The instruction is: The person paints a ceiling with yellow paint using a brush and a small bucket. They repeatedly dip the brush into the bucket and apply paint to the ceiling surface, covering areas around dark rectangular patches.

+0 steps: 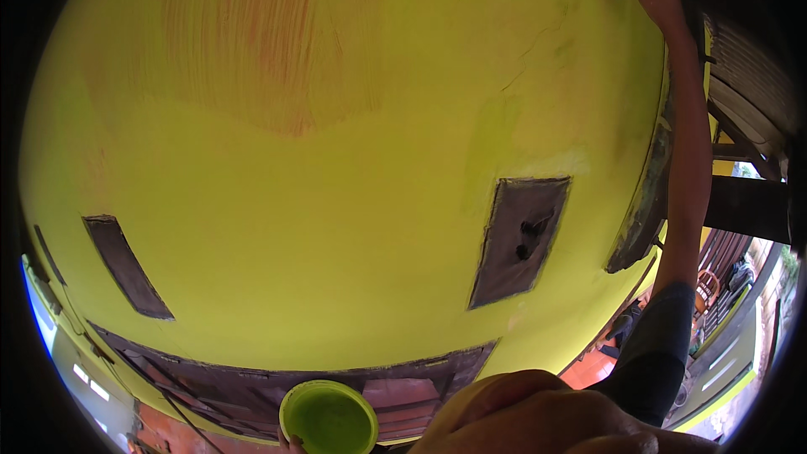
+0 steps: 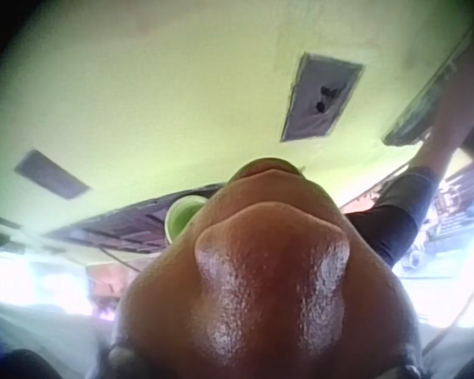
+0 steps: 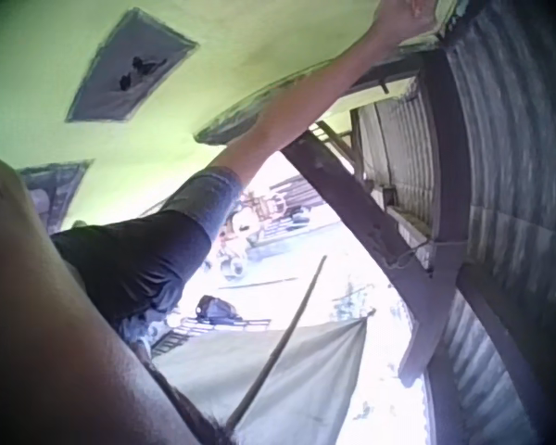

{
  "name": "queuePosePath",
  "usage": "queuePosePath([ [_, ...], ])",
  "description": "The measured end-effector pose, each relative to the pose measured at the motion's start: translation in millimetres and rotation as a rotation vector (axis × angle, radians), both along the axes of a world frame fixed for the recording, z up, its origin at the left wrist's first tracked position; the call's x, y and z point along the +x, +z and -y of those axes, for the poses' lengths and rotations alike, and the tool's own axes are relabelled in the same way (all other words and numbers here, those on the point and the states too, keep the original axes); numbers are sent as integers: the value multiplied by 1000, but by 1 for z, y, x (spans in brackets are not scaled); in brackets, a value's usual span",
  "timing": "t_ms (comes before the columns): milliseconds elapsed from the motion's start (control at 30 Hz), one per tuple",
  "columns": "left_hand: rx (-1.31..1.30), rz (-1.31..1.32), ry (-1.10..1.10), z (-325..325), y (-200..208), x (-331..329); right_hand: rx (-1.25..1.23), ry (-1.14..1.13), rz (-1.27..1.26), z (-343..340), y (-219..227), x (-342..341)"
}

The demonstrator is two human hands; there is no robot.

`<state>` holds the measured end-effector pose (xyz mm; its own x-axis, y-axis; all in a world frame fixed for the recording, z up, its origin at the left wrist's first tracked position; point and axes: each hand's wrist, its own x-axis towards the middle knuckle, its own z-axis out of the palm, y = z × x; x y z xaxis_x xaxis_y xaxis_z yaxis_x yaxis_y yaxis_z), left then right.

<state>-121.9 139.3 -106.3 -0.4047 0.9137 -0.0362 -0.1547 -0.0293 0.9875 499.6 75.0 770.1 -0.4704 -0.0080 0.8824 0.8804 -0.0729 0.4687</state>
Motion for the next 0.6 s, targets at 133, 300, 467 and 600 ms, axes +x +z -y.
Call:
queuePosePath([
  [133, 1, -1, 4, 4, 0, -1, -325, -70, -40, 20, -70, -9],
  [300, 1, -5, -7, 4, 9, -3, -546, -8, -11, 49, -176, -22],
  [467, -11, 11, -10, 9, 24, 3, -728, 176, -149, 58, -202, -52],
  [600, -10, 23, 6, 12, 44, 9, -1006, 270, -240, 20, -184, -99],
])
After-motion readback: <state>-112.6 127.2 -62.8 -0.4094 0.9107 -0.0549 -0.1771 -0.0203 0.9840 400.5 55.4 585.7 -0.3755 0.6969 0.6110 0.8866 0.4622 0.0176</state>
